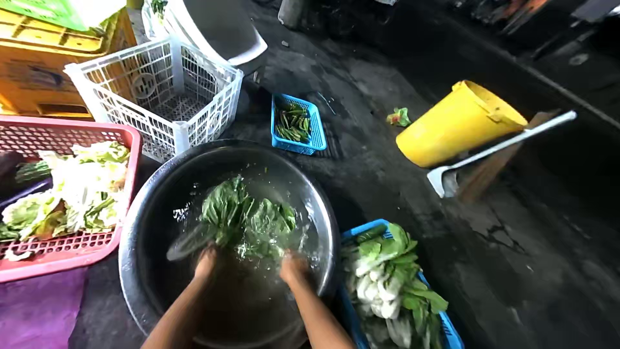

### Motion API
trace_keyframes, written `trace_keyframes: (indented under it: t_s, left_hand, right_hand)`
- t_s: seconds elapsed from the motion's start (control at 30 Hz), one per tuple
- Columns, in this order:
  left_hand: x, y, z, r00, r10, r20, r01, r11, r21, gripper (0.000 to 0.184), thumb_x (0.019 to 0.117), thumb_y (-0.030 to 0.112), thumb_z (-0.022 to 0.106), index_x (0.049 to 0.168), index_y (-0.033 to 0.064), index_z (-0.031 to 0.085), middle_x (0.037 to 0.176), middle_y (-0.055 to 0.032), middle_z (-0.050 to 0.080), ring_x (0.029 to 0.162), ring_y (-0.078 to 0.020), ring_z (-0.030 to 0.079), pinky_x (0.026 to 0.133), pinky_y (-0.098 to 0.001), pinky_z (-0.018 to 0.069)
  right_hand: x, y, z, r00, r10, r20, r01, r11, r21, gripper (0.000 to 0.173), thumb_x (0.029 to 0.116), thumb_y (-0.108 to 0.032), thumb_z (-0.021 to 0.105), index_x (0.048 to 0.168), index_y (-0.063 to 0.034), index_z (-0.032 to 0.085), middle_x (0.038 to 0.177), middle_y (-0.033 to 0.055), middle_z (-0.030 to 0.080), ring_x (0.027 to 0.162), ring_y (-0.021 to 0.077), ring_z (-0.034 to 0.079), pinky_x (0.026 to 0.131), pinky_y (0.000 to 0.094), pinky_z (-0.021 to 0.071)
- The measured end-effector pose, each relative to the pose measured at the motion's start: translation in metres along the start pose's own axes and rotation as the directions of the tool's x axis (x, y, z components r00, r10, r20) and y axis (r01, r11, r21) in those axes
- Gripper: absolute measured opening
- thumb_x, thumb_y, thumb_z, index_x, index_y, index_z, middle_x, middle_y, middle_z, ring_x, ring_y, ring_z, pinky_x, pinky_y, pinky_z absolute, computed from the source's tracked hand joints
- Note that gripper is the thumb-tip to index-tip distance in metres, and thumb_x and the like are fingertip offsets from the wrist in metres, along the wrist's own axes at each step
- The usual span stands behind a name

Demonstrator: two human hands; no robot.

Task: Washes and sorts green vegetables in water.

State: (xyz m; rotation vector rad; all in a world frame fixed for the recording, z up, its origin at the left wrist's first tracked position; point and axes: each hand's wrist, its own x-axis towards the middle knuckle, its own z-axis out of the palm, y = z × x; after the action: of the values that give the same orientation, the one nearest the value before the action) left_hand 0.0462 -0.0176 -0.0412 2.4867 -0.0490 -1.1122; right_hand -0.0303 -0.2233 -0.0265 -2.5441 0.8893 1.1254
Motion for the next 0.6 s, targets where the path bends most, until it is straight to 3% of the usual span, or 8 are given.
trace_keyframes:
  t_s: [0.1, 0.2, 0.3, 0.37, 0.4, 0.47, 0.53, 0.6]
  left_hand:
    - [-0.010, -0.010, 0.011, 0.999, -0.024, 0.048, 0.023, 1.000, 0.007, 0.049, 0.1069, 0.015, 0.050, 0.150, -0.0063, 0.042, 0.149, -0.0276, 0.050, 0.139, -0.0417, 0.050, 0.114, -0.0548, 0.0407]
    - [-0.029, -0.006, 0.031, 0.980, -0.057, 0.190, 0.034, 0.991, 0.126, 0.042, 0.1034, 0.014, 0.056, 0.140, -0.0072, 0.053, 0.147, -0.0265, 0.053, 0.138, -0.0411, 0.050, 0.112, -0.0551, 0.0411]
    - [-0.043, -0.003, 0.036, 0.955, -0.072, 0.288, -0.006, 0.965, 0.263, 0.052, 0.1007, 0.023, 0.063, 0.142, -0.0075, 0.051, 0.148, -0.0286, 0.051, 0.138, -0.0436, 0.049, 0.111, -0.0585, 0.0413]
    - [-0.050, -0.013, 0.017, 0.938, -0.023, 0.346, -0.005, 0.997, 0.079, 0.062, 0.0982, 0.033, 0.067, 0.145, -0.0042, 0.049, 0.141, -0.0279, 0.056, 0.130, -0.0414, 0.055, 0.108, -0.0587, 0.0436]
    - [-0.059, -0.016, 0.003, 0.926, 0.023, 0.376, 0.010, 0.996, -0.086, 0.052, 0.0990, 0.033, 0.066, 0.135, -0.0036, 0.058, 0.124, -0.0251, 0.064, 0.112, -0.0361, 0.062, 0.097, -0.0544, 0.0488]
    - [-0.081, -0.025, -0.029, 0.885, 0.135, 0.445, 0.075, 0.903, -0.422, 0.029, 0.1062, 0.028, 0.050, 0.115, 0.0033, 0.063, 0.088, -0.0081, 0.061, 0.071, -0.0158, 0.056, 0.065, -0.0340, 0.0488]
    - [-0.111, -0.025, -0.057, 0.883, 0.243, 0.401, 0.164, 0.642, -0.749, 0.028, 0.1081, 0.024, 0.036, 0.102, 0.0095, 0.060, 0.074, -0.0002, 0.064, 0.050, -0.0054, 0.052, 0.044, -0.0208, 0.0440]
    - [-0.141, -0.013, -0.073, 0.898, 0.309, 0.315, 0.197, 0.359, -0.912, 0.035, 0.1096, 0.025, 0.029, 0.106, 0.0081, 0.059, 0.081, -0.0048, 0.070, 0.046, -0.0036, 0.052, 0.040, -0.0166, 0.0422]
  right_hand:
    - [-0.010, -0.014, 0.018, 0.997, 0.052, 0.056, -0.054, 0.998, 0.033, 0.077, 0.0916, -0.016, 0.070, 0.156, 0.0030, 0.033, 0.150, 0.0246, 0.050, 0.137, 0.0384, 0.053, 0.111, 0.0553, 0.0444]
    - [-0.025, -0.020, 0.027, 0.962, -0.059, 0.267, 0.032, 0.994, 0.106, 0.054, 0.0976, -0.020, 0.066, 0.139, 0.0112, 0.053, 0.146, 0.0286, 0.053, 0.138, 0.0389, 0.051, 0.114, 0.0556, 0.0402]
    - [-0.031, 0.004, 0.020, 0.901, -0.226, 0.371, 0.033, 0.887, 0.460, 0.049, 0.0985, -0.027, 0.067, 0.134, 0.0054, 0.057, 0.119, 0.0219, 0.066, 0.107, 0.0296, 0.066, 0.096, 0.0476, 0.0519]
    - [-0.059, 0.031, -0.007, 0.882, -0.321, 0.346, -0.045, 0.673, 0.738, 0.031, 0.1048, -0.029, 0.057, 0.123, -0.0038, 0.060, 0.088, 0.0059, 0.068, 0.071, 0.0150, 0.065, 0.068, 0.0329, 0.0564]
    - [-0.078, 0.046, -0.024, 0.873, -0.363, 0.327, -0.094, 0.531, 0.842, 0.025, 0.1081, -0.028, 0.049, 0.117, -0.0069, 0.060, 0.082, 0.0022, 0.067, 0.065, 0.0118, 0.064, 0.063, 0.0297, 0.0563]
    - [-0.120, 0.072, -0.054, 0.854, -0.452, 0.258, -0.123, 0.306, 0.944, 0.030, 0.1107, -0.031, 0.036, 0.110, -0.0118, 0.058, 0.080, -0.0002, 0.067, 0.061, 0.0089, 0.062, 0.059, 0.0261, 0.0552]
    - [-0.157, 0.089, -0.076, 0.824, -0.549, 0.144, -0.079, 0.142, 0.987, 0.035, 0.1090, -0.034, 0.030, 0.106, -0.0139, 0.060, 0.084, -0.0001, 0.070, 0.060, 0.0071, 0.062, 0.057, 0.0229, 0.0555]
    - [-0.184, 0.092, -0.090, 0.798, -0.603, 0.006, -0.019, -0.014, 1.000, 0.036, 0.1064, -0.035, 0.032, 0.107, -0.0131, 0.061, 0.089, 0.0015, 0.071, 0.061, 0.0070, 0.064, 0.055, 0.0213, 0.0565]
